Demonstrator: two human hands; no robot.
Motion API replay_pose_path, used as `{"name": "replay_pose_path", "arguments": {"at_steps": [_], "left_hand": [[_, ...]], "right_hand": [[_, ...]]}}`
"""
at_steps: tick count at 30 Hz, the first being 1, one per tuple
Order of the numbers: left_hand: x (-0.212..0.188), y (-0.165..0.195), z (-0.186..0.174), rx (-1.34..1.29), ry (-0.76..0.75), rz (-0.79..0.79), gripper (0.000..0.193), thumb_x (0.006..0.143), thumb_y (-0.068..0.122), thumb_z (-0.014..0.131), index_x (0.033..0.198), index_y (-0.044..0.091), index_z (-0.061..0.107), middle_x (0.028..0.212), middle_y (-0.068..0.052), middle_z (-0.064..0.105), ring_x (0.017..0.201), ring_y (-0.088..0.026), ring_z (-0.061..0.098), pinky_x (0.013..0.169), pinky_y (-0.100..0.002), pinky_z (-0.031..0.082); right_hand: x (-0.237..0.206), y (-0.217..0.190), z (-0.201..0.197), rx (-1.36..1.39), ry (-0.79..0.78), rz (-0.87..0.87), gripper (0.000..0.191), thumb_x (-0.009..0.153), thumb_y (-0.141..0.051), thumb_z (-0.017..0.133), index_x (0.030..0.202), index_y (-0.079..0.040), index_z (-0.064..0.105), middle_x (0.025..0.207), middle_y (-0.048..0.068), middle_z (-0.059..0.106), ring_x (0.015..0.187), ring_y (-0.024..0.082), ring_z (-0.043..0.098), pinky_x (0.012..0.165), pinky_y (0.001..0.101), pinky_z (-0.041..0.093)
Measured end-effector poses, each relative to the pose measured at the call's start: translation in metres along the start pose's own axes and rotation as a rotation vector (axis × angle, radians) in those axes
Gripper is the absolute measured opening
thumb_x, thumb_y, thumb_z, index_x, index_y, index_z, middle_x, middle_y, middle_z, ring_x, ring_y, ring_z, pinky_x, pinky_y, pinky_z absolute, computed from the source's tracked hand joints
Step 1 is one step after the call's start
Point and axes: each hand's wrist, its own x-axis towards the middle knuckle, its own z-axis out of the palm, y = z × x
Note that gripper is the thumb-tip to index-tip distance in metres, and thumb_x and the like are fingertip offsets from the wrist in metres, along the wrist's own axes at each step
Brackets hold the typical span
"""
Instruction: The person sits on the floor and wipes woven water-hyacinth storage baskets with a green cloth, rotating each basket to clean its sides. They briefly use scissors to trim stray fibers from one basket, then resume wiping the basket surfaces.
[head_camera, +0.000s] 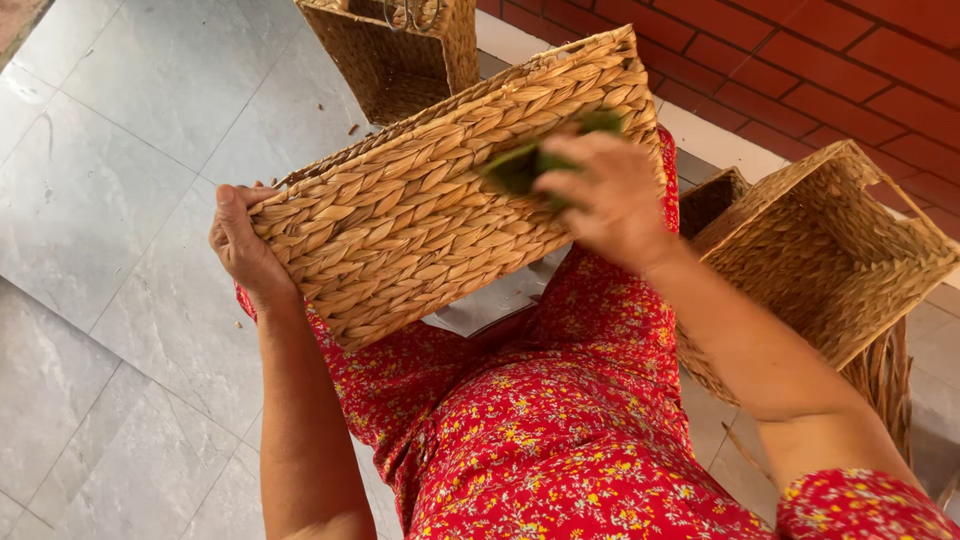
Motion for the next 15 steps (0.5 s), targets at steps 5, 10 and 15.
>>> {"name": "replay_pose_path", "arguments": {"at_steps": [5,10,15], "left_hand": [[0.002,-0.002,0.000,0.007,-0.009,0.005,0.051,0.112,0.039,0.053,0.084,-0.001,0.068,0.084,-0.006,0.063,0.089,-0.016,0.058,0.112,-0.040,0.047],[0.003,-0.002,-0.003,0.006,0.002,0.011,0.052,0.112,0.040,0.053,0.083,-0.001,0.068,0.083,-0.005,0.063,0.089,-0.016,0.058,0.113,-0.041,0.048],[0.003,-0.007,-0.008,0.026,-0.009,0.034,0.053,0.113,0.039,0.051,0.084,-0.002,0.068,0.082,-0.004,0.061,0.088,-0.015,0.056,0.112,-0.040,0.047]], "right_hand": [[-0.017,0.014,-0.010,0.006,0.108,0.393,0.042,0.084,-0.002,0.074,0.118,-0.027,0.070,0.142,0.001,0.063,0.132,0.027,0.058,0.112,0.0439,0.042],[0.008,-0.052,0.035,0.100,0.064,0.335,0.050,0.085,-0.008,0.076,0.130,-0.026,0.061,0.145,0.009,0.053,0.142,0.035,0.045,0.120,0.0527,0.032],[0.065,-0.143,0.056,0.227,-0.098,0.062,0.053,0.085,-0.017,0.076,0.134,-0.027,0.058,0.147,0.011,0.045,0.147,0.039,0.036,0.105,0.0610,0.030]]}}
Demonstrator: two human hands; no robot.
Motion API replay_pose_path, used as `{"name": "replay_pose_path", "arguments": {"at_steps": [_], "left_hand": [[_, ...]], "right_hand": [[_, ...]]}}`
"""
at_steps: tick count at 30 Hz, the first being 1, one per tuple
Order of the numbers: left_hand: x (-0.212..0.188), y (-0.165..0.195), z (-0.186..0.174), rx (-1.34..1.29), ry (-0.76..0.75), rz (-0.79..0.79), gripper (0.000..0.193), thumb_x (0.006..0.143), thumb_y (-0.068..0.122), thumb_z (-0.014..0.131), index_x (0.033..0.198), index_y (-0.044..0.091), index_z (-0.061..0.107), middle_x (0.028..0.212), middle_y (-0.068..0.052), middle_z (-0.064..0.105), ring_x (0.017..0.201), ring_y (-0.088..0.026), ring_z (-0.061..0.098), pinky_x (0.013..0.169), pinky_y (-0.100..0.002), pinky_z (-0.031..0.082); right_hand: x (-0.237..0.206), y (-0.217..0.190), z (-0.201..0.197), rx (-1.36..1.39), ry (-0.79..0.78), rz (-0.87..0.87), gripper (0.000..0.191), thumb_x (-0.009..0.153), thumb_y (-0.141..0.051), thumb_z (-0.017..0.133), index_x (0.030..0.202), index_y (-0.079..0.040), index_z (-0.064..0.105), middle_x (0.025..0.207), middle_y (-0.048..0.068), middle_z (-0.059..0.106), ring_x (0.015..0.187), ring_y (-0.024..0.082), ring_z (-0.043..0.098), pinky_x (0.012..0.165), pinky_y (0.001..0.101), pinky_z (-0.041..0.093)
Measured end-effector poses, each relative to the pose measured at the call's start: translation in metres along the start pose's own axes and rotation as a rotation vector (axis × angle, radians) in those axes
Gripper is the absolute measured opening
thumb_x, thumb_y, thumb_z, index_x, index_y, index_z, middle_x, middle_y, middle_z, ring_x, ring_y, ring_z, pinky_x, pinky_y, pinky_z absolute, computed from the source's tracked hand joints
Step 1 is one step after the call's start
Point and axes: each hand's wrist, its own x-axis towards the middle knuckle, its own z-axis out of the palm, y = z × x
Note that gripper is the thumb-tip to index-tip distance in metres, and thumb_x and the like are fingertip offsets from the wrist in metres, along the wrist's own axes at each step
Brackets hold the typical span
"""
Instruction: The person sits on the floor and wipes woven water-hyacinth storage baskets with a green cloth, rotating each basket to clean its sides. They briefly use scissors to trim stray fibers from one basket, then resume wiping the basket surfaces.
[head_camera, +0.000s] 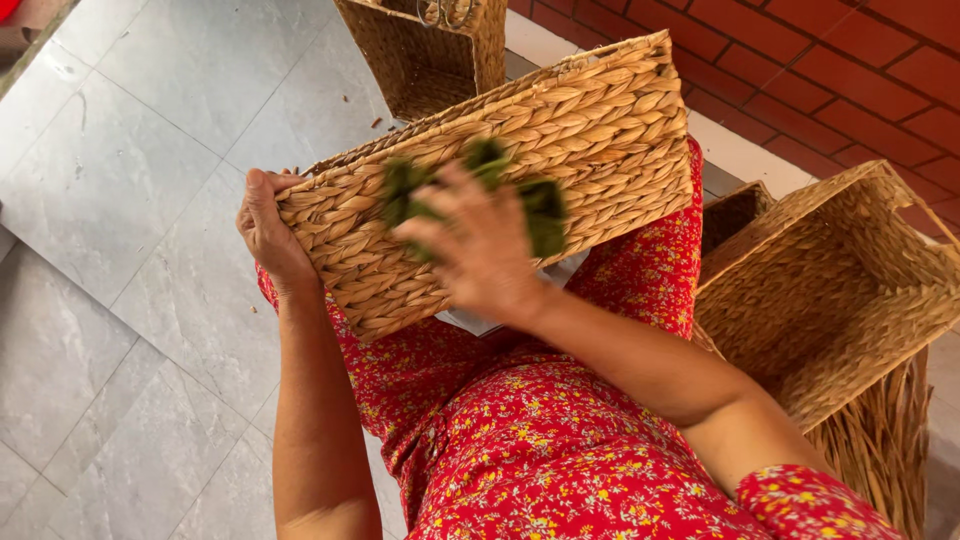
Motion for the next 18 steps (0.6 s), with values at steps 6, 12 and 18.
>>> {"name": "replay_pose_path", "arguments": {"at_steps": [6,12,18], "left_hand": [[0.006,-0.003,-0.004,-0.053,-0.028,-0.013,0.052,0.113,0.037,0.051,0.084,-0.002,0.067,0.081,-0.005,0.061,0.084,-0.015,0.055,0.109,-0.039,0.047],[-0.003,0.006,0.005,-0.014,-0.017,-0.021,0.053,0.113,0.040,0.051,0.083,-0.001,0.067,0.082,-0.004,0.061,0.088,-0.014,0.056,0.115,-0.040,0.046],[-0.003,0.011,0.011,0.008,-0.015,-0.009,0.053,0.113,0.040,0.051,0.083,-0.001,0.067,0.083,-0.005,0.063,0.088,-0.015,0.056,0.114,-0.040,0.046]], "right_hand": [[0.032,-0.054,0.009,0.278,-0.019,-0.247,0.043,0.095,-0.029,0.075,0.136,-0.027,0.060,0.152,0.004,0.050,0.151,0.026,0.039,0.118,0.0588,0.034],[0.008,0.022,-0.005,0.143,-0.029,-0.221,0.037,0.093,-0.026,0.076,0.127,-0.029,0.063,0.146,0.000,0.057,0.136,0.024,0.051,0.101,0.0486,0.038],[-0.028,0.131,-0.069,-0.222,0.195,-0.028,0.046,0.092,-0.004,0.078,0.130,-0.027,0.066,0.135,0.000,0.068,0.121,0.023,0.063,0.099,0.0390,0.050]]}}
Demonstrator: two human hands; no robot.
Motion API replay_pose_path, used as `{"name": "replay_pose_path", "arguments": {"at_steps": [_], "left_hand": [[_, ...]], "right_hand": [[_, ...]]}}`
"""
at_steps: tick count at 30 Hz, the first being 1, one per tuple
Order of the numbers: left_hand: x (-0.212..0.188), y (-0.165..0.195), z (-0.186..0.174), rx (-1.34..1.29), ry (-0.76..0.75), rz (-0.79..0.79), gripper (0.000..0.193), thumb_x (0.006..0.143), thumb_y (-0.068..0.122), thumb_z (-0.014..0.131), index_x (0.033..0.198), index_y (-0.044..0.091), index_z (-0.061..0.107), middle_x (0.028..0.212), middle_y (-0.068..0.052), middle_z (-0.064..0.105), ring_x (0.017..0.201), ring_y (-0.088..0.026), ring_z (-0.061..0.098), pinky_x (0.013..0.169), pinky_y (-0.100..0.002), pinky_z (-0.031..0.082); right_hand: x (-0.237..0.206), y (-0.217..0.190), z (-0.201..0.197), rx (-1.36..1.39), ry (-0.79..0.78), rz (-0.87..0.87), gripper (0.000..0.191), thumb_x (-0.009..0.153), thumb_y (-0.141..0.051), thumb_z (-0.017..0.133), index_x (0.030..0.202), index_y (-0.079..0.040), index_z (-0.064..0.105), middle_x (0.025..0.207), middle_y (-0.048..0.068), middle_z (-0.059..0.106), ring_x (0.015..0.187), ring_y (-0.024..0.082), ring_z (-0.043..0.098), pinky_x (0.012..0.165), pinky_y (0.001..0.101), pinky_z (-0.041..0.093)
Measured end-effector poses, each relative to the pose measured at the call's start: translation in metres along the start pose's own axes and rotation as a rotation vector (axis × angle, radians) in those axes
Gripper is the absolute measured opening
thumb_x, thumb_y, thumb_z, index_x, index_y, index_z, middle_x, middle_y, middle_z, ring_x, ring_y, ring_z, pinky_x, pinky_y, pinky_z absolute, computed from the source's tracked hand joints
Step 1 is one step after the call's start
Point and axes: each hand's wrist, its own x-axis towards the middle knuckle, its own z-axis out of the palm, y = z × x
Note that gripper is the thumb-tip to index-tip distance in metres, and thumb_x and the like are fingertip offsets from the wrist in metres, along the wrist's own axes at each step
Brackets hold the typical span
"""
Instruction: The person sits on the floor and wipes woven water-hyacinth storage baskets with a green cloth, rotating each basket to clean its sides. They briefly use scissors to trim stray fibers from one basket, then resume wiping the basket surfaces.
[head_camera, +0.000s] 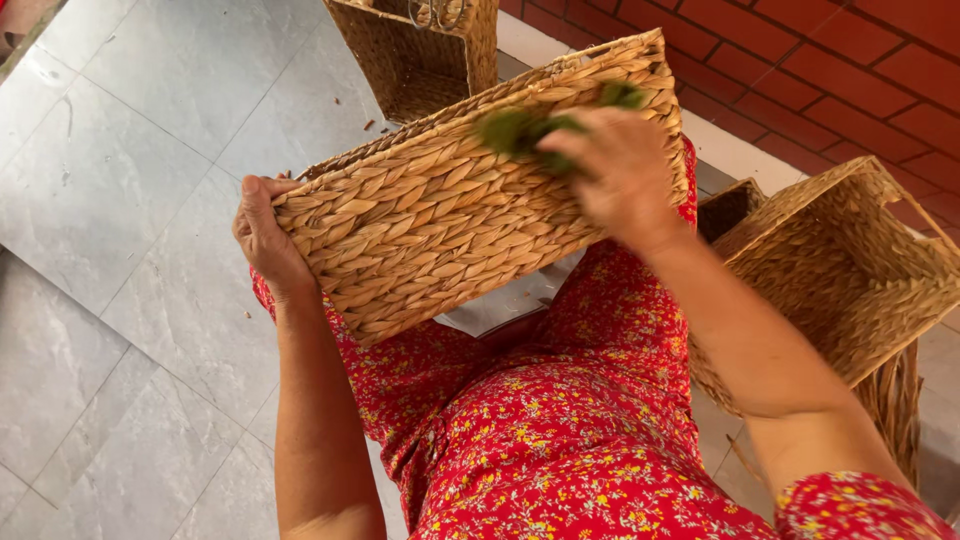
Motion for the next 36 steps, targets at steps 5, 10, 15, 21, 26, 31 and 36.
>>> {"name": "replay_pose_path", "arguments": {"at_steps": [5,10,15,21,26,31,36], "left_hand": [[0.002,-0.003,-0.001,0.012,0.012,-0.006,0.055,0.112,0.041,0.051,0.082,-0.002,0.068,0.081,-0.005,0.063,0.087,-0.015,0.054,0.110,-0.039,0.046],[0.003,-0.004,-0.004,0.038,0.019,-0.007,0.056,0.111,0.042,0.050,0.081,-0.002,0.067,0.080,-0.004,0.065,0.086,-0.014,0.055,0.112,-0.037,0.046],[0.004,-0.006,-0.005,-0.008,0.023,-0.014,0.056,0.112,0.041,0.052,0.081,-0.002,0.067,0.079,-0.004,0.061,0.086,-0.014,0.054,0.110,-0.037,0.045],[0.001,-0.006,-0.007,-0.062,0.013,-0.013,0.055,0.112,0.041,0.054,0.080,-0.002,0.066,0.077,-0.004,0.059,0.083,-0.015,0.053,0.108,-0.038,0.046],[0.000,-0.006,-0.005,-0.010,-0.008,0.008,0.056,0.111,0.044,0.053,0.081,-0.001,0.066,0.080,-0.004,0.062,0.085,-0.014,0.055,0.114,-0.039,0.046],[0.002,-0.007,-0.004,0.001,0.010,-0.002,0.055,0.111,0.043,0.053,0.082,-0.001,0.067,0.082,-0.005,0.064,0.088,-0.014,0.056,0.113,-0.039,0.045],[0.002,-0.009,-0.003,0.039,0.016,0.006,0.056,0.111,0.044,0.053,0.082,-0.002,0.068,0.080,-0.004,0.063,0.087,-0.014,0.055,0.112,-0.038,0.046]], "right_hand": [[-0.018,0.028,-0.008,-0.012,0.087,0.288,0.037,0.099,-0.010,0.087,0.129,-0.023,0.070,0.135,0.004,0.071,0.124,0.026,0.063,0.103,0.0421,0.049],[-0.004,-0.050,0.024,0.151,0.037,0.263,0.042,0.091,-0.016,0.086,0.125,-0.025,0.065,0.138,0.007,0.062,0.135,0.030,0.057,0.110,0.0503,0.048],[0.020,-0.168,0.044,0.302,-0.210,-0.050,0.044,0.089,-0.026,0.074,0.131,-0.027,0.062,0.146,0.006,0.058,0.141,0.031,0.052,0.098,0.0610,0.041],[0.022,-0.212,0.040,0.443,-0.130,-0.304,0.033,0.099,-0.023,0.069,0.131,-0.027,0.070,0.150,-0.001,0.056,0.142,0.019,0.052,0.111,0.0474,0.042],[-0.010,-0.145,0.021,0.468,-0.259,-0.268,0.038,0.087,-0.017,0.076,0.124,-0.027,0.071,0.148,0.000,0.059,0.137,0.021,0.055,0.100,0.0437,0.040],[-0.052,-0.043,-0.024,0.232,-0.246,-0.111,0.044,0.081,-0.012,0.080,0.121,-0.029,0.072,0.144,-0.001,0.062,0.133,0.022,0.057,0.097,0.0429,0.037],[-0.078,0.001,-0.040,0.027,-0.112,0.244,0.046,0.081,-0.006,0.072,0.121,-0.028,0.072,0.146,0.001,0.064,0.140,0.024,0.055,0.112,0.0439,0.038]]}}
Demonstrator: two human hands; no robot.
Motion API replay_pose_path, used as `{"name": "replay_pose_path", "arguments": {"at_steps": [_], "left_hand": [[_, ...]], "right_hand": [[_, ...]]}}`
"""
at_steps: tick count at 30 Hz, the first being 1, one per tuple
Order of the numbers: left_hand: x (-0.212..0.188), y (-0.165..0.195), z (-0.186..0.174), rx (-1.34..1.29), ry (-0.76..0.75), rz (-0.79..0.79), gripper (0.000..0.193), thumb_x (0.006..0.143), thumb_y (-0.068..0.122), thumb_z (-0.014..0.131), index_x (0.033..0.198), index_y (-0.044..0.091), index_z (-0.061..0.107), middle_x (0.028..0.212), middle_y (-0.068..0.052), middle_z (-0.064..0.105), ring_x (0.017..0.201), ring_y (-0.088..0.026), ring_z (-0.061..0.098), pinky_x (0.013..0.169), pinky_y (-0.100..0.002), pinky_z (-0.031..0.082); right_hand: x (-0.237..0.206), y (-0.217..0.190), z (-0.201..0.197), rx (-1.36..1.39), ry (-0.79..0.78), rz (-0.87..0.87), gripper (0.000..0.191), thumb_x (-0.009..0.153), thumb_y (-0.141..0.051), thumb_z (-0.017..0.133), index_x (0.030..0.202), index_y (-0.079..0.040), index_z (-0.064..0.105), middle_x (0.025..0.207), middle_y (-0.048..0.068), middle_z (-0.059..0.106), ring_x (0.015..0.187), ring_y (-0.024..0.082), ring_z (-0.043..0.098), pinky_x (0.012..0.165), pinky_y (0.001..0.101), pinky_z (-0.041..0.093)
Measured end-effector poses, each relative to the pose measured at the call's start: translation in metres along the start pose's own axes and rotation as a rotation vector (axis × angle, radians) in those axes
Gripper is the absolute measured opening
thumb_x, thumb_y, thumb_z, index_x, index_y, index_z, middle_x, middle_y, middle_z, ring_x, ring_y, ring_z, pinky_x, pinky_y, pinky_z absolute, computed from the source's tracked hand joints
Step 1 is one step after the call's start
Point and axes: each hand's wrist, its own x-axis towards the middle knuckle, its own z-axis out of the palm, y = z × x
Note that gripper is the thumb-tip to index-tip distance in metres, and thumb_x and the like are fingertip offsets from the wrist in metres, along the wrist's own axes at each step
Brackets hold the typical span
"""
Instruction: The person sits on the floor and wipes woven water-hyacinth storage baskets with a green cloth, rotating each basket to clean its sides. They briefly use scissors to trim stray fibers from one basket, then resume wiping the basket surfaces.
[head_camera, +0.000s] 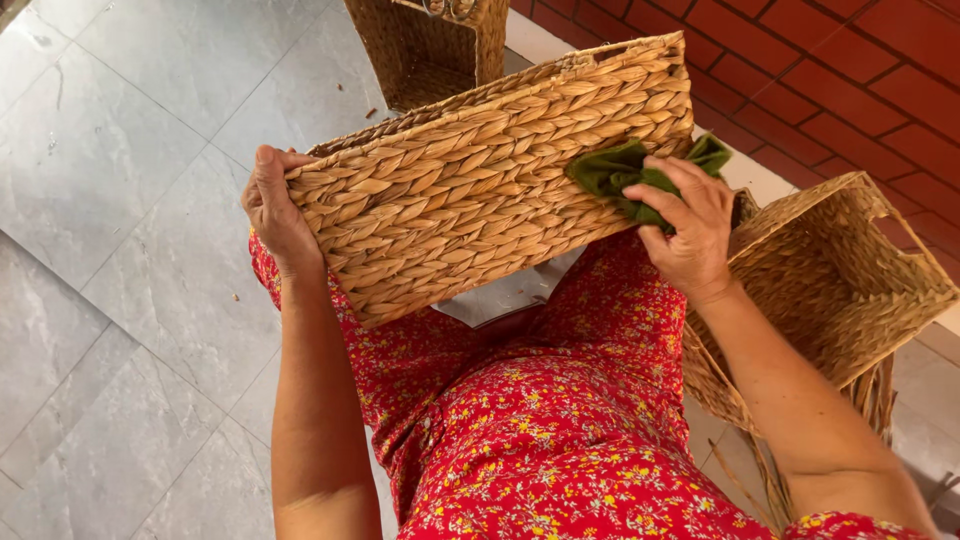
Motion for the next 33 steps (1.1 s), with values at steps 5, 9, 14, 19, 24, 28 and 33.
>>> {"name": "replay_pose_path", "arguments": {"at_steps": [5,9,14,19,24,28,33], "left_hand": [[0.004,-0.001,-0.002,-0.031,0.014,-0.010,0.056,0.111,0.043,0.054,0.081,-0.002,0.068,0.079,-0.003,0.061,0.086,-0.014,0.055,0.111,-0.038,0.046],[0.006,-0.001,-0.002,-0.035,0.005,-0.004,0.056,0.111,0.042,0.054,0.081,-0.003,0.069,0.079,-0.004,0.060,0.085,-0.014,0.055,0.112,-0.038,0.047],[0.003,0.003,-0.004,-0.034,0.020,-0.026,0.052,0.111,0.038,0.052,0.081,-0.002,0.067,0.082,-0.005,0.063,0.087,-0.015,0.057,0.107,-0.038,0.047],[0.003,0.002,-0.006,0.016,0.008,0.007,0.049,0.113,0.035,0.051,0.083,-0.001,0.066,0.083,-0.006,0.064,0.087,-0.015,0.058,0.109,-0.039,0.051],[0.003,0.013,-0.008,0.099,-0.032,-0.071,0.049,0.114,0.037,0.054,0.088,-0.003,0.068,0.089,-0.008,0.069,0.088,-0.017,0.060,0.098,-0.039,0.048],[0.009,0.051,-0.002,0.340,-0.173,-0.240,0.047,0.111,0.042,0.052,0.100,0.002,0.076,0.090,-0.005,0.073,0.085,-0.016,0.064,0.086,-0.035,0.050],[0.024,0.096,0.041,1.039,-0.361,0.159,0.029,0.107,0.029,0.061,0.121,0.008,0.076,0.111,-0.012,0.074,0.097,-0.030,0.069,0.088,-0.041,0.051]], "right_hand": [[-0.003,-0.053,0.032,0.098,0.046,-0.045,0.049,0.080,-0.007,0.069,0.125,-0.025,0.070,0.147,0.003,0.059,0.141,0.029,0.052,0.113,0.0462,0.038],[0.005,-0.126,0.053,0.205,-0.059,-0.261,0.050,0.079,-0.014,0.072,0.128,-0.025,0.069,0.146,0.005,0.054,0.134,0.032,0.052,0.099,0.0554,0.039],[0.022,-0.205,0.073,0.472,-0.142,-0.527,0.036,0.093,-0.016,0.069,0.126,-0.027,0.070,0.151,0.000,0.056,0.138,0.022,0.054,0.107,0.0498,0.045],[0.030,-0.206,0.071,0.479,-0.172,-0.604,0.033,0.095,-0.021,0.068,0.126,-0.030,0.070,0.151,-0.004,0.057,0.138,0.019,0.055,0.107,0.0456,0.044],[0.009,-0.151,0.060,0.430,-0.226,-0.404,0.041,0.089,-0.021,0.072,0.128,-0.032,0.068,0.152,-0.001,0.054,0.137,0.022,0.053,0.104,0.0451,0.041],[-0.002,-0.080,0.038,0.193,-0.057,-0.251,0.052,0.082,-0.013,0.081,0.126,-0.035,0.067,0.148,-0.004,0.055,0.132,0.021,0.052,0.098,0.0436,0.040],[-0.007,-0.023,-0.007,0.151,0.040,0.243,0.049,0.075,-0.004,0.077,0.118,-0.026,0.072,0.143,-0.001,0.062,0.127,0.024,0.057,0.104,0.0435,0.040]]}}
